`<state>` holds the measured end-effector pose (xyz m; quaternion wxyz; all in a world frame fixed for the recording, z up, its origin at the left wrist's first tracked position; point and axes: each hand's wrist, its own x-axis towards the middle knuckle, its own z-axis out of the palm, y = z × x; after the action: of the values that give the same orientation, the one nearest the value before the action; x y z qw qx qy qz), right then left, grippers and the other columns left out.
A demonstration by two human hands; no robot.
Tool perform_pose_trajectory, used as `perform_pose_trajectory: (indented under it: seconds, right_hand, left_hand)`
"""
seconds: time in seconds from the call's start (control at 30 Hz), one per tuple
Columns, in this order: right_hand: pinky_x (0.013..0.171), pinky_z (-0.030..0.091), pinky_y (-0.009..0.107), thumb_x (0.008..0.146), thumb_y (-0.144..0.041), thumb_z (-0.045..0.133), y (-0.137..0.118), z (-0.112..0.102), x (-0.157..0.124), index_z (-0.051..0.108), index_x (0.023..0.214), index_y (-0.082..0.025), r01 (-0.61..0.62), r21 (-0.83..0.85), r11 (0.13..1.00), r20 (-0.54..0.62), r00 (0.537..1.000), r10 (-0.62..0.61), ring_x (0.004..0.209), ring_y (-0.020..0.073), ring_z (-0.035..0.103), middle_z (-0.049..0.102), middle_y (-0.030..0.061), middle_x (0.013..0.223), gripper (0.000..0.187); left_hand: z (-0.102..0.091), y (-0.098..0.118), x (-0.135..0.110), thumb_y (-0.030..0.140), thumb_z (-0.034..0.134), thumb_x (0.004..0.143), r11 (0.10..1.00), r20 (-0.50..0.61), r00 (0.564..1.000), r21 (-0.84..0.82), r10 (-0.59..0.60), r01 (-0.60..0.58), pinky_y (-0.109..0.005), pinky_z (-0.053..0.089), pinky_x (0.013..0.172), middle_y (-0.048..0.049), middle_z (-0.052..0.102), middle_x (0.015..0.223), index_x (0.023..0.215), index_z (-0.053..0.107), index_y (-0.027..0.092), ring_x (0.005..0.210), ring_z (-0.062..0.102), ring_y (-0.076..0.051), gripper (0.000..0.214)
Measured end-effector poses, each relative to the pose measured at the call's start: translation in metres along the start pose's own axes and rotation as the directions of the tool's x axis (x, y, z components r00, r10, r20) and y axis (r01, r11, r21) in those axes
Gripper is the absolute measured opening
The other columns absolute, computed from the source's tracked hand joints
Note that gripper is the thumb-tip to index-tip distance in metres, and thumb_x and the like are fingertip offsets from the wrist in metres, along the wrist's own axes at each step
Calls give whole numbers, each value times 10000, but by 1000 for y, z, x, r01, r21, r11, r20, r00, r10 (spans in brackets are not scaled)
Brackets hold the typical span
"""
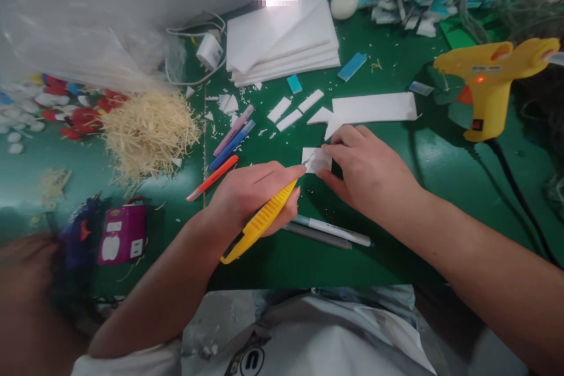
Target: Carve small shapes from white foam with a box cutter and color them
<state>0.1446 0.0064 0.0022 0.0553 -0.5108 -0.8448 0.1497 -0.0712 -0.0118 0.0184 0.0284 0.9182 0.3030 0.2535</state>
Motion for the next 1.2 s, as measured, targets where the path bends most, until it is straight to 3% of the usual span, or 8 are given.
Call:
perform_pose_trajectory:
  seconds: [0.3,0.5,0.6,0.73,1.0,1.2]
  right_hand:
    - [777,488,424,926,-230,647,3,3,-1,796,1021,-123,31,4,1000,-40,999,-31,1014,323,587,679,181,1104,206]
    - [832,493,448,944,-208,625,3,1,-1,787,1092,-105,34,10,999,-9,999,-34,1070,342,589,690,188,1166,242]
    - [822,490,441,945,-209,625,7,4,-2,785,1083,-124,81,11,997,-50,996,-80,1050,327,585,694,180,1159,228]
    - [807,489,429,934,-203,633,10,7,-3,783,1070,-142,106,-6,994,-94,990,-107,1039,318,585,698,173,1160,212]
    - [831,513,448,929,-202,634,6,3,-2,791,1072,-143,59,5,998,-53,997,-59,1074,342,609,709,170,1180,219]
    - [860,524,463,930,-201,642,5,0,-1,793,1099,-132,28,21,999,-10,1000,-28,1111,354,613,706,172,1202,237]
  left_hand:
    - [1,-2,-1,87,608,891,1000,4,1000,-25,17,-17,-241,590,543,-63,781,771,1101,709,106,590,712,-156,233]
    - [7,1,-10,142,594,923,997,-154,986,-48,-65,58,-213,635,689,-16,817,870,1117,691,186,698,765,-140,221]
    - [8,1,-15,150,616,920,993,-184,977,-76,-107,94,-215,649,734,11,827,945,1156,678,221,753,782,-138,254]
    - [10,0,-16,168,590,930,991,-148,984,-104,-98,83,-218,654,703,17,822,910,1150,684,237,720,779,-139,249]
    - [8,-1,-13,154,592,905,993,-26,995,-80,-93,90,-229,655,700,19,816,877,1205,705,277,714,785,-161,343]
    - [6,-2,-18,150,608,897,996,-54,996,-67,-65,61,-230,646,679,5,811,858,1225,678,245,693,779,-162,348]
